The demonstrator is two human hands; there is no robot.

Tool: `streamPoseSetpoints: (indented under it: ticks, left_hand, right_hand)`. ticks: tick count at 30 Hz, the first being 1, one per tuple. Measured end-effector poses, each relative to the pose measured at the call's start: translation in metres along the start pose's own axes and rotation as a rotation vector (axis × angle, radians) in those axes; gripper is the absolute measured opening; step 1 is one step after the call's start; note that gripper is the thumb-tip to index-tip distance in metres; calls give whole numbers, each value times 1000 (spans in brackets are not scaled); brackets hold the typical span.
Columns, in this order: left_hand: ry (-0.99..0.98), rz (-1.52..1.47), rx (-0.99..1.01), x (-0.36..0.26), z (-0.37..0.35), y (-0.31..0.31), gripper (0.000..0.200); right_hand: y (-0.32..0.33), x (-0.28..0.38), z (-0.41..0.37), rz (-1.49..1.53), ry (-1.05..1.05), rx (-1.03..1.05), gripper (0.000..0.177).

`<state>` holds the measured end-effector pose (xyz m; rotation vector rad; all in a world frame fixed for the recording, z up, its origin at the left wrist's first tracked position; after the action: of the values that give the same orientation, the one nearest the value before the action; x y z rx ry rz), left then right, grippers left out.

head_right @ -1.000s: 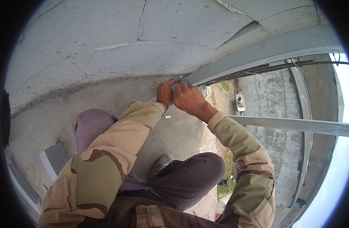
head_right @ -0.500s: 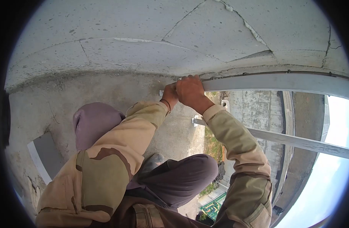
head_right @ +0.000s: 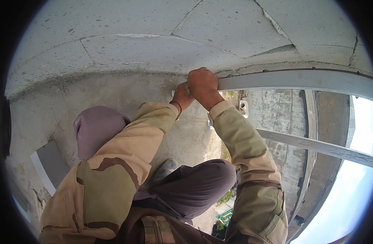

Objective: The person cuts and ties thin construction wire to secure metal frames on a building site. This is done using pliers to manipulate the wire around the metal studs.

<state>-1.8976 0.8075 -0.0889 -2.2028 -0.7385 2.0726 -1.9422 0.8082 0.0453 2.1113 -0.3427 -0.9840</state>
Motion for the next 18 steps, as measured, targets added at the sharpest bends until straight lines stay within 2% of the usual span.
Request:
streamPoseSetpoints:
  ticks: [3, 5, 7, 8, 10, 11, 13, 17, 18]
  left_hand:
    - [-12, 80, -40, 11, 9, -1, 36]
    - [-37, -56, -84, 15, 10, -3, 32]
    - [-39, -33, -76, 14, 10, -2, 30]
    - [-43, -8, -74, 14, 11, -1, 28]
    - [-46, -5, -72, 36, 20, -5, 26]
    - [-50, -3, -70, 45, 23, -6, 24]
    - [-87, -7, -53, 38, 23, -5, 23]
    - [-145, -100, -32, 39, 22, -7, 21]
    - [-145, -99, -29, 39, 22, -7, 21]
  right_hand:
    - [-3, -2, 8, 21, -37, 22, 27]
    - [-14, -1, 8, 11, -58, 20, 26]
    - [-12, 0, 3, -48, -126, -264, 17]
    - [-14, 0, 0, -47, -128, -263, 17]
    - [-9, 5, -8, -86, -47, -405, 15]
    - [-15, 3, -11, -84, -55, -407, 15]
    - [-26, 6, -22, -268, 156, -598, 12]
    - [-33, 2, -31, -306, 246, -657, 11]
    - [-28, 2, -35, -315, 254, -733, 11]
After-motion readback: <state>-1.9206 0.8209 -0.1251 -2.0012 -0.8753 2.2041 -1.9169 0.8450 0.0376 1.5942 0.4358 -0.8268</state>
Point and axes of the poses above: each hand's wrist, its own z-axis towards the middle knuckle, its own y-axis out of the back of the hand, x = y × z, the point moved 5 cm from there along z, towards the middle knuckle, and after that the axes turned 10 degrees about -z, right-handed, at the moved point
